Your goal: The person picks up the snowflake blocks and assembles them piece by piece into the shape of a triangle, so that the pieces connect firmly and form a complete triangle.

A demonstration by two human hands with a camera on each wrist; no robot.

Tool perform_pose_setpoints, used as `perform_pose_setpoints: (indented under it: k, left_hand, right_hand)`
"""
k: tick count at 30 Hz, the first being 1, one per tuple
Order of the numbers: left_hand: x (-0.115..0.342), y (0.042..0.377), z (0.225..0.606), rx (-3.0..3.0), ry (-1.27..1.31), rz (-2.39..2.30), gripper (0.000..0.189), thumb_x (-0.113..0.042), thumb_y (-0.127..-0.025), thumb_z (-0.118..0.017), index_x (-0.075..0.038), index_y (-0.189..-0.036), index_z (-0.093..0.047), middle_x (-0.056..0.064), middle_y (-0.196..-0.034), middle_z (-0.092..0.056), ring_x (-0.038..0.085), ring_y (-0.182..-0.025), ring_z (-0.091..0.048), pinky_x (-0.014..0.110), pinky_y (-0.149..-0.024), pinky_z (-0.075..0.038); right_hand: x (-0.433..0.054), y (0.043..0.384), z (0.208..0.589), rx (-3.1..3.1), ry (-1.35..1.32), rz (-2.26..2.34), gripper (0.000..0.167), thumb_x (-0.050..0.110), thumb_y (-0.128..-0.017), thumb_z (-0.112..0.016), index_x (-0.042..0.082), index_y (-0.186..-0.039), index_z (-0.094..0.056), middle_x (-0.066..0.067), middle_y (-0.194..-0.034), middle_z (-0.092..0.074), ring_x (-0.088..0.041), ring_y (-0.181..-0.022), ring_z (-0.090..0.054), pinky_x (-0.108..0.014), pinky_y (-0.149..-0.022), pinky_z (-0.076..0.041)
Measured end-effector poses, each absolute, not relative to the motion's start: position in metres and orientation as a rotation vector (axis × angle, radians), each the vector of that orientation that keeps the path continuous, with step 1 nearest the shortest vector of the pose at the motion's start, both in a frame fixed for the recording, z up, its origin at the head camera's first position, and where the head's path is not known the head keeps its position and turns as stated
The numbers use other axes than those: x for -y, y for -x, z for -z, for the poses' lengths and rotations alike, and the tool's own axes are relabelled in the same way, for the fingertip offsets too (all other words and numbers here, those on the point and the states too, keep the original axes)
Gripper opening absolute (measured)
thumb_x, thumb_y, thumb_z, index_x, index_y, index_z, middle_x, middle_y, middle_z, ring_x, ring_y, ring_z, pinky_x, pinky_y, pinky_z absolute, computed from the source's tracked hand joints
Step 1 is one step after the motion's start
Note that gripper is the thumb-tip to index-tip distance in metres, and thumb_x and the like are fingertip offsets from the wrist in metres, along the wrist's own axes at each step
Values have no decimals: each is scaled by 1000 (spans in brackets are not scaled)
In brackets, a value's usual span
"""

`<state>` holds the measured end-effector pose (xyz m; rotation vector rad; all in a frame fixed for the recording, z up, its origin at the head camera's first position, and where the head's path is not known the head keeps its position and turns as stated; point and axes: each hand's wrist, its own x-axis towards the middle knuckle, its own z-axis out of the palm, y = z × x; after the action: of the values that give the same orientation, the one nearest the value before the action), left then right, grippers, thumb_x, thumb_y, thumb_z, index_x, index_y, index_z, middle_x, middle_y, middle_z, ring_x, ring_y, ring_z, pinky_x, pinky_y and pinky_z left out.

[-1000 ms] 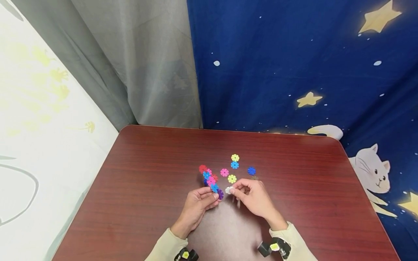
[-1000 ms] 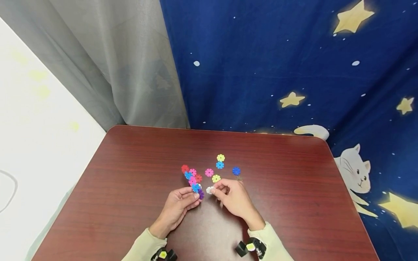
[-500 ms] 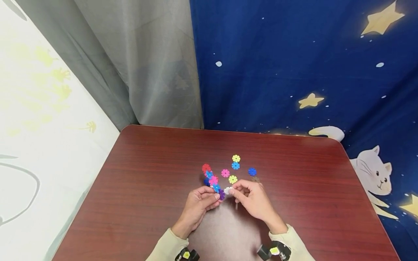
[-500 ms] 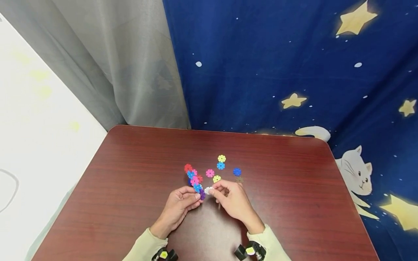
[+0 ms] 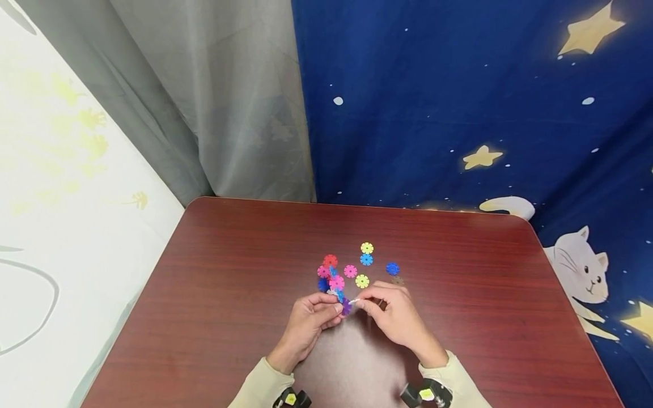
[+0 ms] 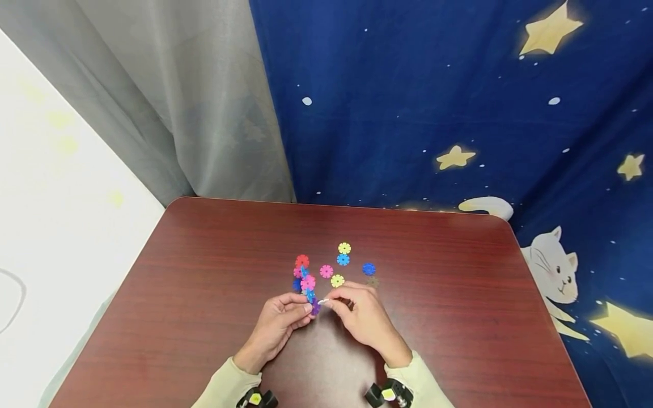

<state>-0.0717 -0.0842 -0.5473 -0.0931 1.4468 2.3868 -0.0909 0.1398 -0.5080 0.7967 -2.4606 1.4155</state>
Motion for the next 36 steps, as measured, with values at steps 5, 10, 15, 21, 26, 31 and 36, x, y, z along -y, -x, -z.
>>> perform_pose_setpoints:
  k: [5,10,15,21,26,31,36]
  left_hand:
    - [85,71,550,-1394,113,-2391,11,2,-97,-71,-6,-105,-71,1,-89,-80,8,-75,-75,22,-76,-65]
    - [86,70,551,-1356,161,-2388,13,4,-97,-69,-8,-103,-71,2,-89,-80,9,-77,-76,21,-76,-65]
    - [87,69,550,-1359,194,-2381,13,5,-96,-70,-5,-103,-72,3,-90,-79,11,-80,-77,23,-78,-65]
    - [89,69,550,-1359,205,-2357,13,7,-96,-69,-3,-106,-71,4,-92,-80,13,-84,-78,24,-80,-66]
    - [89,70,547,-1328,218,-2344,18,8,-95,-70,0,-111,-68,8,-96,-80,18,-87,-80,27,-83,-65]
    - [89,71,544,-1305,231,-2358,25,9,-94,-70,3,-117,-62,9,-100,-78,20,-89,-80,28,-85,-65]
    - [92,72,546,-1322,298,-2393,20,9,-95,-68,0,-112,-62,8,-98,-78,21,-89,-80,29,-82,-66]
  right_hand:
    - [-135,90,511,2406,-854,-1353,11,10,-93,-82,21,-90,-79,12,-79,-66,2,-66,-55,-12,-56,-46]
    - [-130,89,514,2373,-897,-1309,12,8,-91,-81,19,-87,-78,12,-76,-64,2,-67,-54,-9,-58,-44]
    - [-128,88,519,2412,-909,-1288,10,10,-92,-82,17,-84,-78,13,-76,-63,4,-68,-52,-8,-58,-42]
    - [-130,88,521,2444,-913,-1300,8,13,-92,-82,19,-88,-79,15,-77,-61,5,-67,-50,-9,-56,-41]
    - [-132,86,522,2488,-881,-1304,8,16,-94,-82,24,-93,-80,16,-82,-64,6,-68,-52,-12,-56,-46]
    - [-135,87,524,2516,-856,-1378,9,15,-92,-84,21,-98,-81,13,-82,-67,5,-67,-60,-15,-58,-55]
    - [-140,96,523,2522,-759,-1408,13,10,-88,-86,11,-100,-81,12,-80,-68,1,-66,-63,-19,-57,-57]
